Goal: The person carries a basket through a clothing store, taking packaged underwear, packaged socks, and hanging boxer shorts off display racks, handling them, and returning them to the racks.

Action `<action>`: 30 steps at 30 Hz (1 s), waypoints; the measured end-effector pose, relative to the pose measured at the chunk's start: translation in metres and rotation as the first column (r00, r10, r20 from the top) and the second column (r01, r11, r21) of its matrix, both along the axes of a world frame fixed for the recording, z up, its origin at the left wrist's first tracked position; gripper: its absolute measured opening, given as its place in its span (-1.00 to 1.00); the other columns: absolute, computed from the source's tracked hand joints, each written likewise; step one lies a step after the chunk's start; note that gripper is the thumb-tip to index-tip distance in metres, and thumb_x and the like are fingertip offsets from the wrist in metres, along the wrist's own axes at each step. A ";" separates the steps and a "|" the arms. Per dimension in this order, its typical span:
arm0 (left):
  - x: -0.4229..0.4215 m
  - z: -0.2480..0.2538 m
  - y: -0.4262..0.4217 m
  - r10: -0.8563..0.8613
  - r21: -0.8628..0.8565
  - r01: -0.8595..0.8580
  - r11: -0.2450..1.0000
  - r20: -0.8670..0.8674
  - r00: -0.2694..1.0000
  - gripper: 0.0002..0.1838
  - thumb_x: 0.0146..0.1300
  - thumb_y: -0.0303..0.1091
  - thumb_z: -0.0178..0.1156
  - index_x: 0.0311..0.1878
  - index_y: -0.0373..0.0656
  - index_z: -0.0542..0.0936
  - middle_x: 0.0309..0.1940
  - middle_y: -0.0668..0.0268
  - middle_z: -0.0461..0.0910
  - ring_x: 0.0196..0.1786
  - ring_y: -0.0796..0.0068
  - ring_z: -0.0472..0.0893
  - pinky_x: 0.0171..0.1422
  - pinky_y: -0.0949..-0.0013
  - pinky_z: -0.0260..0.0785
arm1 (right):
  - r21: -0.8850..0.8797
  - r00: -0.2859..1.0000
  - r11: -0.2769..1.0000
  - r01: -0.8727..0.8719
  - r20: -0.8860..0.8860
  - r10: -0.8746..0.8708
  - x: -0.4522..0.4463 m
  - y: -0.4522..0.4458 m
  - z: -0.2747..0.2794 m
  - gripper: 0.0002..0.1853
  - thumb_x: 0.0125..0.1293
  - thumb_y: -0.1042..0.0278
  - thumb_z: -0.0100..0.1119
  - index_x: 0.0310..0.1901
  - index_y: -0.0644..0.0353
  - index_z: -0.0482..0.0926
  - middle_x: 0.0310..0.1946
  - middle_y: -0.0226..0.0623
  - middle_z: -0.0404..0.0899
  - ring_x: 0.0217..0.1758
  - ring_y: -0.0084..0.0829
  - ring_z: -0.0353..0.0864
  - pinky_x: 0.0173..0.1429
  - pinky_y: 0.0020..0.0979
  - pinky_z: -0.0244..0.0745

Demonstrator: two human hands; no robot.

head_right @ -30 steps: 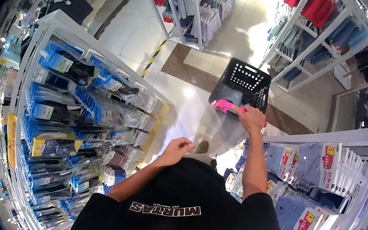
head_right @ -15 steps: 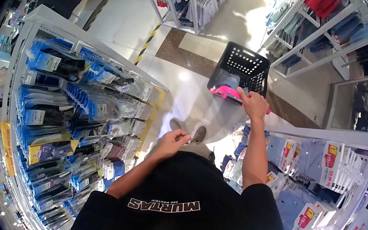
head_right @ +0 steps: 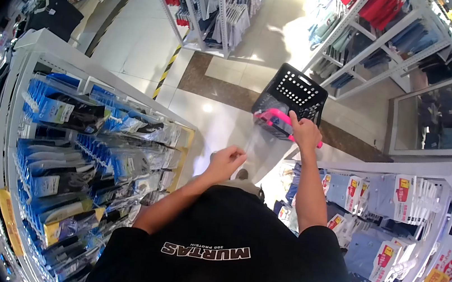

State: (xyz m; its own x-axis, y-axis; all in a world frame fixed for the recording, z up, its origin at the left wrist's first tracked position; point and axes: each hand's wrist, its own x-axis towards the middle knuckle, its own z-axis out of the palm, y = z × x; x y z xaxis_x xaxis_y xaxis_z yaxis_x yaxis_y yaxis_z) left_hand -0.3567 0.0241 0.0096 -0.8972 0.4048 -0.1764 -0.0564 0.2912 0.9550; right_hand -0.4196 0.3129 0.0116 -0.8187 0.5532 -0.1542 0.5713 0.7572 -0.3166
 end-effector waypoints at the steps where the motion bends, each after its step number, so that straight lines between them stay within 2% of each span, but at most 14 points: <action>1: -0.017 0.000 0.012 -0.027 -0.046 0.021 0.999 -0.124 0.992 -0.76 0.29 -0.30 0.26 -0.08 -0.24 0.61 -0.36 0.26 0.60 -0.32 0.35 0.57 -0.20 0.30 0.41 | -0.002 1.000 1.000 0.020 -0.001 -0.020 -0.003 -0.004 0.000 -0.26 0.24 -0.53 -0.07 -0.48 0.08 0.72 -0.42 -0.06 0.70 -0.20 0.02 0.69 -0.08 -0.06 0.51; 2: -0.037 0.001 0.024 -0.057 -0.092 0.035 0.995 -0.249 0.967 -0.75 0.27 -0.32 0.26 -0.05 -0.22 0.61 -0.31 0.22 0.61 -0.28 0.25 0.59 -0.16 0.24 0.43 | -0.004 0.999 0.999 0.042 -0.006 -0.042 -0.008 -0.007 -0.001 -0.26 0.25 -0.52 -0.07 -0.47 0.08 0.72 -0.41 -0.06 0.70 -0.20 0.02 0.69 -0.08 -0.06 0.51; 4: -0.072 0.005 0.046 -0.171 -0.138 0.121 0.983 -0.459 0.872 -0.62 0.23 -0.34 0.24 0.12 -0.18 0.54 0.02 0.12 0.58 0.06 0.05 0.56 0.15 0.09 0.40 | -0.001 0.996 0.997 0.082 -0.023 -0.082 -0.014 -0.013 -0.005 -0.28 0.29 -0.50 -0.11 -0.43 0.06 0.73 -0.38 -0.06 0.71 -0.18 0.02 0.69 -0.07 -0.06 0.50; 7: -0.112 0.010 0.081 -0.222 -0.258 0.029 0.966 -0.763 0.606 -0.45 0.17 -0.37 0.24 0.27 -0.16 0.45 0.24 0.12 0.47 0.34 0.05 0.41 0.40 0.04 0.24 | 0.046 0.987 0.993 0.112 -0.122 -0.106 -0.022 -0.021 -0.017 -0.35 0.40 -0.35 -0.16 -0.36 0.08 0.69 -0.38 -0.03 0.69 -0.18 0.10 0.67 -0.09 0.04 0.50; 10: -0.141 -0.005 0.112 -0.326 -0.331 0.077 0.940 -0.811 0.487 -0.37 0.14 -0.37 0.23 0.33 -0.17 0.40 0.31 0.15 0.41 0.44 0.03 0.28 0.50 0.00 0.09 | 0.055 0.986 0.994 0.097 -0.145 -0.088 -0.024 -0.034 -0.022 -0.43 0.47 -0.23 -0.19 -0.31 0.09 0.65 -0.38 0.00 0.68 -0.22 0.14 0.66 -0.12 0.08 0.49; 13: -0.159 -0.026 0.133 -0.440 -0.420 0.158 0.894 -0.752 0.491 -0.37 0.14 -0.34 0.22 0.33 -0.18 0.40 0.31 0.16 0.41 0.44 0.02 0.29 0.52 -0.05 0.03 | 0.024 0.978 0.994 0.111 -0.178 -0.105 -0.031 -0.044 -0.022 -0.49 0.52 -0.12 -0.23 -0.29 0.09 0.60 -0.41 0.03 0.66 -0.28 0.15 0.65 -0.17 0.09 0.48; 14: -0.163 -0.034 0.135 -0.499 -0.474 0.182 0.862 -0.724 0.477 -0.39 0.16 -0.32 0.20 0.32 -0.16 0.41 0.27 0.16 0.43 0.43 0.02 0.28 0.52 -0.17 -0.06 | 0.022 0.983 0.995 0.097 -0.160 -0.092 -0.034 -0.043 -0.025 -0.48 0.51 -0.08 -0.27 -0.28 0.11 0.62 -0.38 0.05 0.67 -0.27 0.15 0.66 -0.16 0.10 0.51; 17: -0.178 -0.036 0.143 -0.502 -0.464 0.199 0.863 -0.749 0.431 -0.45 0.16 -0.30 0.20 0.25 -0.16 0.45 0.18 0.16 0.46 0.40 0.02 0.30 0.51 -0.26 -0.11 | 0.030 0.967 0.993 0.114 -0.234 -0.103 -0.040 -0.046 -0.026 -0.52 0.51 -0.01 -0.23 -0.35 0.14 0.59 -0.43 0.03 0.66 -0.32 0.12 0.66 -0.21 0.09 0.49; 18: -0.181 -0.033 0.146 -0.490 -0.443 0.212 0.871 -0.754 0.437 -0.55 0.17 -0.31 0.18 0.16 -0.16 0.49 0.09 0.18 0.48 0.33 0.06 0.35 0.49 -0.28 -0.08 | 0.041 0.962 0.992 0.117 -0.252 -0.103 -0.043 -0.044 -0.026 -0.55 0.49 0.03 -0.20 -0.39 0.14 0.57 -0.45 0.01 0.64 -0.36 0.09 0.64 -0.24 0.08 0.48; 22: -0.198 -0.032 0.163 -0.530 -0.469 0.248 0.848 -0.732 0.428 -0.66 0.23 -0.33 0.10 0.08 -0.15 0.50 0.02 0.23 0.50 0.22 0.15 0.41 0.46 -0.26 -0.02 | 0.063 0.972 0.991 0.119 -0.211 -0.103 -0.051 -0.028 -0.022 -0.58 0.48 0.07 -0.18 -0.37 0.13 0.57 -0.46 -0.01 0.64 -0.36 0.09 0.64 -0.25 0.06 0.47; 25: -0.202 -0.027 0.174 -0.524 -0.472 0.230 0.851 -0.738 0.425 -0.67 0.24 -0.32 0.10 0.07 -0.15 0.49 -0.01 0.24 0.50 0.21 0.17 0.41 0.47 -0.25 -0.03 | -0.009 0.981 0.997 0.080 -0.179 -0.080 -0.054 -0.014 -0.016 -0.62 0.48 0.08 -0.16 -0.32 0.14 0.56 -0.40 0.00 0.65 -0.31 0.10 0.63 -0.23 0.06 0.46; 28: -0.210 -0.025 0.187 -0.570 -0.500 0.274 0.822 -0.716 0.404 -0.68 0.25 -0.31 0.10 0.07 -0.15 0.49 0.00 0.26 0.48 0.21 0.19 0.41 0.48 -0.25 -0.05 | -0.065 0.966 0.995 0.082 -0.240 -0.095 -0.056 -0.001 -0.019 -0.63 0.49 0.08 -0.15 -0.31 0.14 0.54 -0.41 0.00 0.64 -0.31 0.11 0.63 -0.23 0.08 0.44; 30: -0.218 -0.025 0.195 -0.614 -0.537 0.297 0.789 -0.691 0.382 -0.69 0.25 -0.32 0.10 0.05 -0.14 0.49 0.01 0.28 0.47 0.22 0.20 0.41 0.49 -0.26 -0.07 | -0.106 0.967 0.984 0.143 -0.198 -0.162 -0.061 0.006 -0.017 -0.64 0.49 0.07 -0.14 -0.29 0.14 0.54 -0.40 -0.01 0.64 -0.29 0.11 0.63 -0.22 0.09 0.43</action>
